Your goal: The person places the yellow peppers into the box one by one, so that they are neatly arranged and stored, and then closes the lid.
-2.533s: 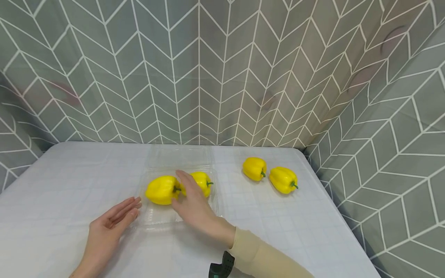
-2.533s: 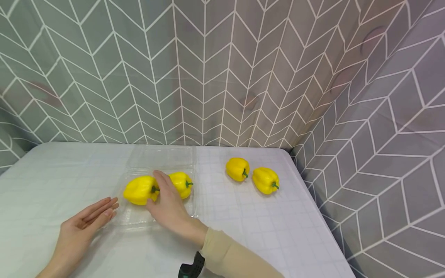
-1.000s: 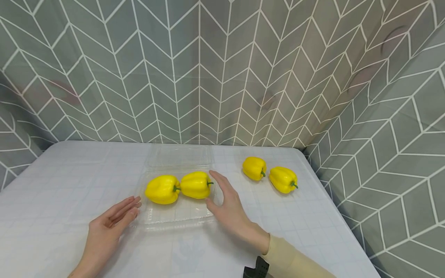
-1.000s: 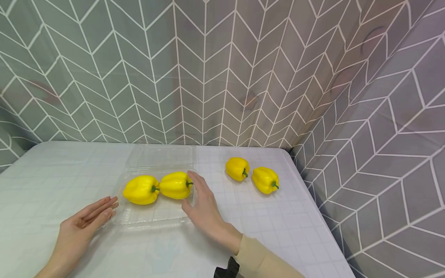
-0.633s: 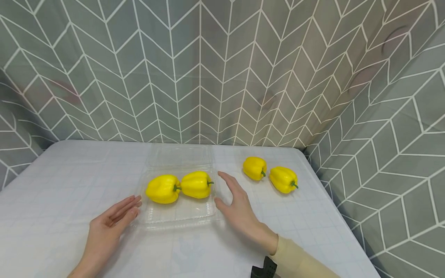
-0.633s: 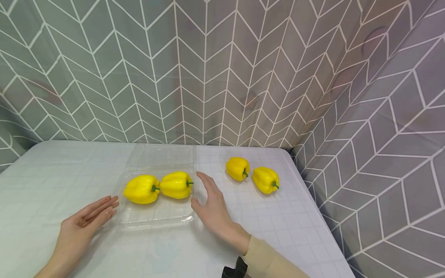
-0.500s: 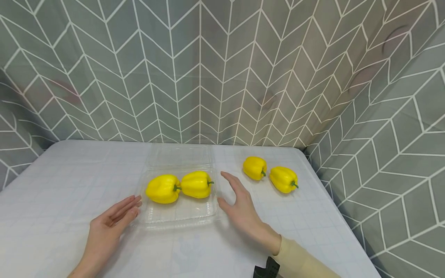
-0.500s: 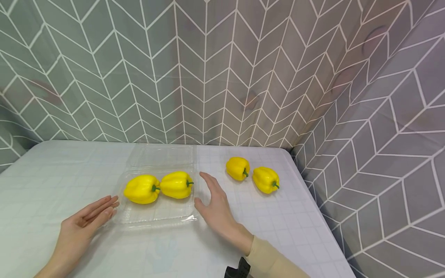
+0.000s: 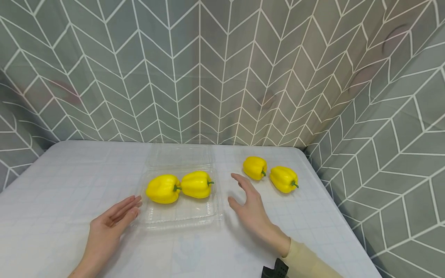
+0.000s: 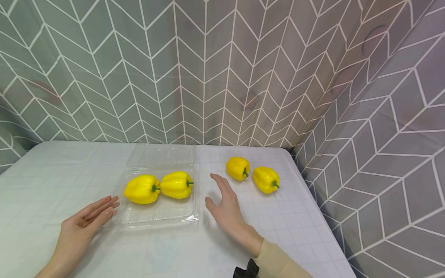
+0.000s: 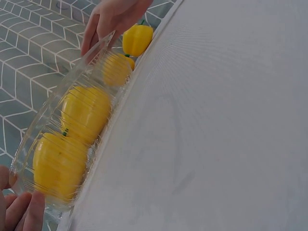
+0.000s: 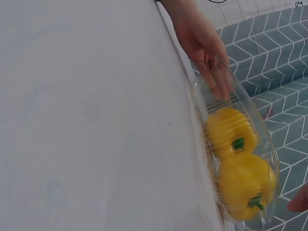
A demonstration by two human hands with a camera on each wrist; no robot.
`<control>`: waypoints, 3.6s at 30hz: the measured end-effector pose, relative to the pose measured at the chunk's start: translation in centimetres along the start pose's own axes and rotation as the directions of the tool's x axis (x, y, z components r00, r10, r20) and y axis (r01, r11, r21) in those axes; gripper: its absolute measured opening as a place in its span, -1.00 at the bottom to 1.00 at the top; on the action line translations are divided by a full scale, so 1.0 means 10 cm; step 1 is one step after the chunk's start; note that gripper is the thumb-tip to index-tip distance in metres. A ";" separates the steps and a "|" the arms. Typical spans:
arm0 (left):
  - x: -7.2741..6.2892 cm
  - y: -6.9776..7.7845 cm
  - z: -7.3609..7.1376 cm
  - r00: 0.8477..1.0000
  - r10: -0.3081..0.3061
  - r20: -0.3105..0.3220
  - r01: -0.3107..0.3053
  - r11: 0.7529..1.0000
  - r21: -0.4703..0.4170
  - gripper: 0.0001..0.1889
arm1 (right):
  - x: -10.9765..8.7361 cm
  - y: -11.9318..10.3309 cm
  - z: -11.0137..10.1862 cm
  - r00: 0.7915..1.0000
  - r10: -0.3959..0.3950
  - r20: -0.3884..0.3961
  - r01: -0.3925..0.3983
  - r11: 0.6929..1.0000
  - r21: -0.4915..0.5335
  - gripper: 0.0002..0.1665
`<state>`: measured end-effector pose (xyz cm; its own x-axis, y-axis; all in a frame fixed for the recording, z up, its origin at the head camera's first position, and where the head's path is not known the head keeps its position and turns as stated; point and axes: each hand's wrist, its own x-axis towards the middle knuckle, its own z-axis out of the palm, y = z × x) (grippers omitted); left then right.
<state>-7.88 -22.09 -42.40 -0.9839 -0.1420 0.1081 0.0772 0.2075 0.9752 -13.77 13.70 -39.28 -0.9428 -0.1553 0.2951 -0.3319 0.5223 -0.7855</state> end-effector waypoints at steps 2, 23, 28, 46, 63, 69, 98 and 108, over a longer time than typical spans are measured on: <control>0.00 0.00 0.00 1.000 -0.002 -0.003 0.002 1.000 0.005 -0.39 | 0.00 0.03 -0.03 1.000 -0.004 -0.013 0.004 1.000 -0.009 -0.26; 0.01 -0.01 0.00 0.999 -0.036 -0.007 0.036 0.999 -0.008 -0.37 | -0.05 0.33 -0.44 0.992 0.021 -0.123 -0.029 0.997 -0.070 -0.27; 0.00 -0.01 0.00 0.999 -0.039 -0.006 0.039 0.999 0.000 -0.36 | -0.06 0.38 -0.56 0.988 0.044 -0.149 -0.058 0.994 -0.088 -0.26; 0.00 -0.01 0.01 0.999 -0.030 -0.011 0.030 0.999 -0.023 -0.37 | 0.06 0.54 -0.81 0.966 0.079 -0.247 -0.105 0.990 -0.090 -0.26; 0.01 0.00 0.02 1.000 -0.026 -0.014 0.026 1.000 -0.009 -0.37 | 0.13 0.73 -0.95 0.940 0.053 -0.337 -0.110 0.982 -0.153 -0.23; 0.01 0.00 0.02 0.999 -0.036 -0.017 0.036 0.999 0.004 -0.37 | 0.16 0.78 -0.99 0.938 0.055 -0.343 -0.117 0.980 -0.164 -0.22; 0.00 0.00 0.02 1.000 -0.021 -0.018 0.021 1.000 -0.010 -0.39 | 0.20 1.06 -1.03 0.907 0.204 -0.368 -0.287 0.940 -0.187 -0.10; 0.00 0.00 0.02 1.000 -0.013 -0.011 0.013 1.000 -0.016 -0.38 | 0.20 1.08 -1.02 0.902 0.233 -0.364 -0.308 0.937 -0.163 -0.14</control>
<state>-7.89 -21.91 -42.42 -0.9831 -0.1550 0.0973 0.0670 0.1899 0.9795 -18.86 27.60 -41.58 -0.9159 0.2870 0.2808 -0.0151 0.6743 -0.7383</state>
